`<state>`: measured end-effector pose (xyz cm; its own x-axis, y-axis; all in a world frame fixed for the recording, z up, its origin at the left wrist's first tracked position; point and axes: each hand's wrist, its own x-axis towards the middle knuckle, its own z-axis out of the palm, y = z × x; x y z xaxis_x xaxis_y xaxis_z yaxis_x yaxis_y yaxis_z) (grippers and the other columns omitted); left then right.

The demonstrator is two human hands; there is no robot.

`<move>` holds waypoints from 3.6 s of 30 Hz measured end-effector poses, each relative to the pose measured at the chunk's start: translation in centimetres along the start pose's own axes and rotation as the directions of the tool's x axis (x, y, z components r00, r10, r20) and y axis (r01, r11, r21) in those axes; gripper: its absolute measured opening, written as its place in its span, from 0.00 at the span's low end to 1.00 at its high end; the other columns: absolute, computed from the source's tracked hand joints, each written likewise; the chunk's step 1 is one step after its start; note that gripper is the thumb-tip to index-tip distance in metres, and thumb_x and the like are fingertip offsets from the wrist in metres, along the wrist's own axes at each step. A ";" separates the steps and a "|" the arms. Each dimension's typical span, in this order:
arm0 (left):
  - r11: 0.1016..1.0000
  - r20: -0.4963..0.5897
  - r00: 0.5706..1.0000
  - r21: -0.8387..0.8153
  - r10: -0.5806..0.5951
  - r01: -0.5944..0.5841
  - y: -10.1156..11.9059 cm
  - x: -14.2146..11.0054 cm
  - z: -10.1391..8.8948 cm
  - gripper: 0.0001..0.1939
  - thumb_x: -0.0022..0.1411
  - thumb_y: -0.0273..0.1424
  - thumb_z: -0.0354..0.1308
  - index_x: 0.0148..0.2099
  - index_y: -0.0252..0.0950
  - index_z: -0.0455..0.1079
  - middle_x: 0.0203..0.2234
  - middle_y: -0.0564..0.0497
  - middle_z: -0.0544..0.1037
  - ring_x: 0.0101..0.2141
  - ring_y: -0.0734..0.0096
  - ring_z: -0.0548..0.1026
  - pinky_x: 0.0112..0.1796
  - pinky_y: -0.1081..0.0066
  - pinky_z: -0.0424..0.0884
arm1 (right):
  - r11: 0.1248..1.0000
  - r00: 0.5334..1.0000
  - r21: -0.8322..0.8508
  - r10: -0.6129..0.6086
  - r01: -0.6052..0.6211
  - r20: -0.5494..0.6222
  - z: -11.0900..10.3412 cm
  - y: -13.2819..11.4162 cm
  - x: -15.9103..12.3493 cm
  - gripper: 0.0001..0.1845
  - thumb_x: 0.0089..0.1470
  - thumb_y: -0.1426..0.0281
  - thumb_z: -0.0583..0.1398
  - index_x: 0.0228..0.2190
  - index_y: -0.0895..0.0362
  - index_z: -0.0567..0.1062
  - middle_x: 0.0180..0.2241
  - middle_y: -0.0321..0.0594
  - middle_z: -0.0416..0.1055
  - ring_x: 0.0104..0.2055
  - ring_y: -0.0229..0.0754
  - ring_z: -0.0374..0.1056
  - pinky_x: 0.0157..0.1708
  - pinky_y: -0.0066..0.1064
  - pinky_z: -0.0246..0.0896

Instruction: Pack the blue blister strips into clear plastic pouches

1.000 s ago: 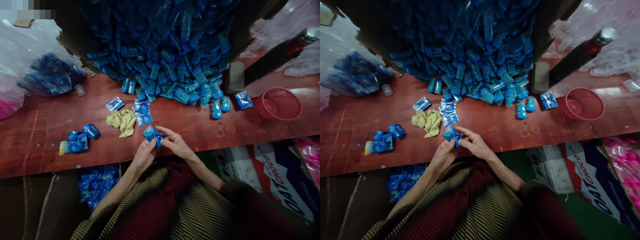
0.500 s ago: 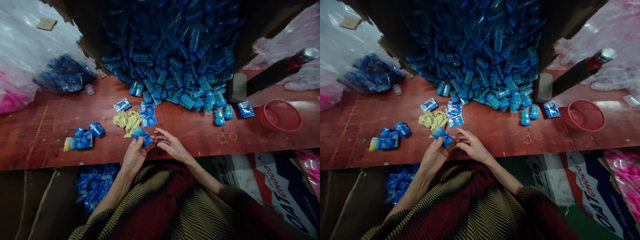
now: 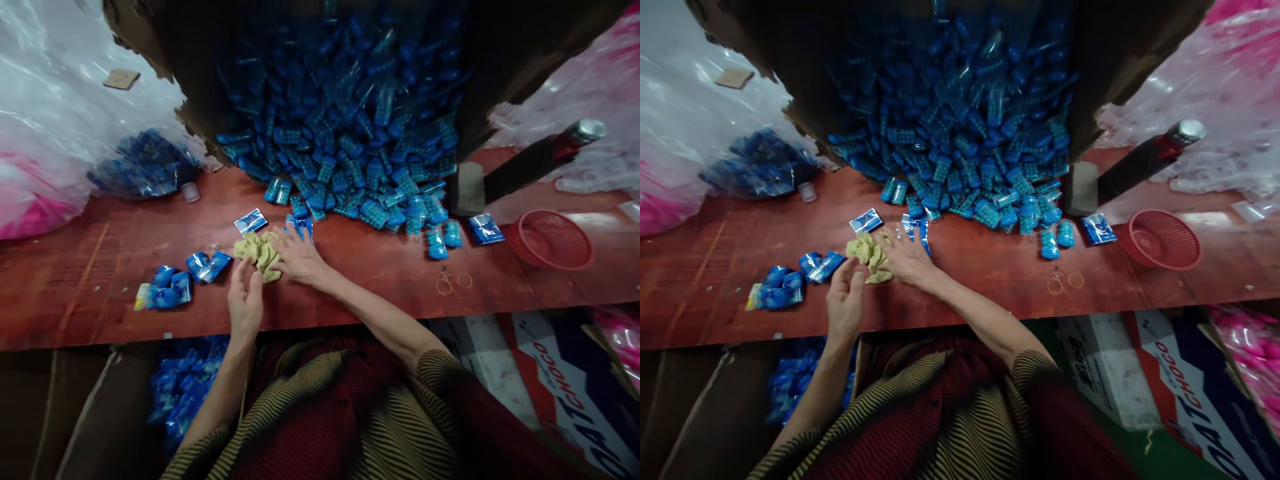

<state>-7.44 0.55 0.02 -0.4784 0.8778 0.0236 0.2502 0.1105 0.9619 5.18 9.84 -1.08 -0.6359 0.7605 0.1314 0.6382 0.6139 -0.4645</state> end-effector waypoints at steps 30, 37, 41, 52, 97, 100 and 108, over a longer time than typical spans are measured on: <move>0.579 0.168 0.966 0.776 0.194 -0.251 -3.7 3.3 3.3 0.25 0.62 0.35 0.46 0.59 0.33 0.62 0.63 0.33 0.51 0.62 0.38 0.43 0.55 0.38 0.42 | 0.971 0.995 -0.238 0.034 -0.010 0.096 0.1 3.7 -7.2 0.23 0.59 0.65 0.54 0.55 0.56 0.64 0.60 0.52 0.57 0.62 0.62 0.47 0.54 0.66 0.40; 0.767 0.119 0.958 0.578 0.260 -0.280 -2.9 0.0 3.5 0.23 0.59 0.36 0.51 0.55 0.32 0.66 0.60 0.35 0.59 0.62 0.47 0.50 0.57 0.47 0.45 | 0.971 1.000 -0.239 0.013 -0.013 -0.002 1.2 2.5 -9.1 0.16 0.62 0.69 0.48 0.46 0.55 0.72 0.49 0.46 0.69 0.52 0.50 0.57 0.51 0.45 0.49; 0.939 0.088 0.970 0.246 0.225 -0.240 -2.1 -2.7 3.6 0.16 0.59 0.35 0.53 0.47 0.36 0.72 0.49 0.40 0.72 0.52 0.57 0.67 0.54 0.58 0.58 | 0.978 1.000 -0.210 -0.016 0.018 0.012 1.3 2.3 -9.0 0.16 0.62 0.72 0.47 0.39 0.57 0.75 0.41 0.46 0.72 0.44 0.45 0.60 0.43 0.37 0.50; 0.558 0.419 0.787 -0.555 -0.453 0.617 0.4 -3.3 5.5 0.22 0.40 0.40 0.68 0.35 0.32 0.69 0.25 0.50 0.77 0.24 0.73 0.74 0.27 0.74 0.69 | 0.995 0.968 -0.040 0.078 -0.090 -0.240 0.3 -0.1 -8.9 0.15 0.61 0.67 0.50 0.39 0.51 0.77 0.42 0.44 0.71 0.45 0.45 0.63 0.45 0.38 0.51; 0.467 0.292 0.744 -0.628 -0.601 0.623 -0.4 -4.0 3.3 0.20 0.34 0.32 0.72 0.30 0.33 0.67 0.19 0.56 0.74 0.18 0.78 0.70 0.18 0.77 0.65 | 0.923 0.908 -0.034 0.370 -0.384 -0.197 -0.9 0.5 -5.4 0.17 0.60 0.65 0.50 0.48 0.53 0.71 0.46 0.47 0.68 0.46 0.47 0.63 0.43 0.37 0.59; 0.463 0.302 0.763 -0.649 -0.572 0.604 0.0 -3.5 4.1 0.21 0.33 0.34 0.72 0.30 0.33 0.68 0.19 0.57 0.73 0.17 0.80 0.68 0.17 0.79 0.61 | 0.882 0.870 0.335 0.422 -0.331 -0.253 -1.3 -0.1 -6.5 0.21 0.58 0.62 0.52 0.50 0.57 0.69 0.44 0.45 0.69 0.42 0.43 0.65 0.43 0.34 0.60; 0.757 0.138 0.880 -0.461 -0.454 0.463 -0.9 -2.8 7.2 0.17 0.36 0.35 0.69 0.29 0.30 0.72 0.18 0.55 0.72 0.18 0.79 0.66 0.21 0.77 0.62 | 0.481 0.835 0.810 0.550 -0.334 0.018 0.3 0.7 -7.3 0.13 0.48 0.62 0.58 0.22 0.59 0.72 0.20 0.31 0.65 0.23 0.33 0.59 0.26 0.25 0.55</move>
<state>-0.25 1.36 -2.84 -0.4182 0.7870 -0.4536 -0.4199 0.2753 0.8648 10.18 4.67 -2.64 -0.1877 0.9689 -0.1612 0.1681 -0.1300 -0.9772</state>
